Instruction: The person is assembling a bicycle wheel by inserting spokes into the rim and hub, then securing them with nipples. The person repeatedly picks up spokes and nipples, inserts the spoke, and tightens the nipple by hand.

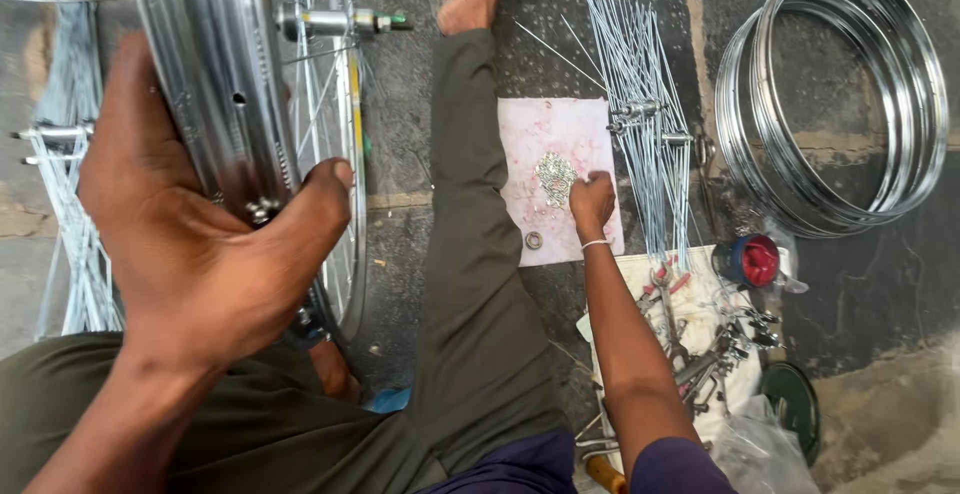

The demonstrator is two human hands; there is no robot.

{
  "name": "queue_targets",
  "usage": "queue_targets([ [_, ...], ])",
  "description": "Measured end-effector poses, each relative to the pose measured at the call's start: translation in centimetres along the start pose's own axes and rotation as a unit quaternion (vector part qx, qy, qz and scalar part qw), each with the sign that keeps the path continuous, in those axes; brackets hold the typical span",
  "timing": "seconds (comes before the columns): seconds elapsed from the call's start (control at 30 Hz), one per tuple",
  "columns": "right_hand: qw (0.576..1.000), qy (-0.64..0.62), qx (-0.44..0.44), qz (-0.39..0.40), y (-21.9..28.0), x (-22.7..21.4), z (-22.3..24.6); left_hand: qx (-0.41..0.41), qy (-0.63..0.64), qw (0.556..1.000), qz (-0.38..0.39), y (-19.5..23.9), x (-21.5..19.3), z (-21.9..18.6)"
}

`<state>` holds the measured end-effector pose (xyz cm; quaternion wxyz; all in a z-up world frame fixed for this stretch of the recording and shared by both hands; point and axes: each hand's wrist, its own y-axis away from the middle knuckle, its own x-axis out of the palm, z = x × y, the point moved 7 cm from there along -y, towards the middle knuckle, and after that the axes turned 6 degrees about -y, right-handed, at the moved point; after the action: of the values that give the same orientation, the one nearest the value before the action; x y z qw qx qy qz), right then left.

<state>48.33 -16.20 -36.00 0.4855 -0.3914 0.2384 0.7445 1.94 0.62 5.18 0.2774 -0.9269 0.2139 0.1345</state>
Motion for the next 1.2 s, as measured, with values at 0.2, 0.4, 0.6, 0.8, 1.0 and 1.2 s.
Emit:
queue_targets([
  [0.2, 0.973, 0.059, -0.134, 0.179, 4.8, 5.5, -2.0, -0.085, -0.007, 0.996, 0.015, 0.1, 0.4, 0.2],
  [0.4, 0.973, 0.070, -0.179, 0.125, 6.9, 7.5, -1.8, -0.142, 0.038, 0.989, -0.010, -0.2, 1.3, 0.1],
  [0.6, 0.978, 0.034, -0.045, 0.199, 4.6, 5.0, 4.9, -0.147, 0.110, 0.982, -0.033, 0.4, 2.3, 0.9],
  [0.8, 0.833, -0.402, -0.208, 0.318, 6.9, -12.3, 29.8, -0.126, 0.075, 0.989, -0.018, 0.8, 2.5, 0.9],
  [1.0, 0.717, -0.246, -0.530, 0.381, 21.7, -25.9, 46.8, -0.065, 0.073, 0.995, -0.030, 0.4, 2.4, 0.1],
  [1.2, 0.702, -0.211, -0.562, 0.384, 24.6, -24.8, 50.0, -0.041, 0.071, 0.996, -0.041, 0.8, 1.9, 0.4],
])
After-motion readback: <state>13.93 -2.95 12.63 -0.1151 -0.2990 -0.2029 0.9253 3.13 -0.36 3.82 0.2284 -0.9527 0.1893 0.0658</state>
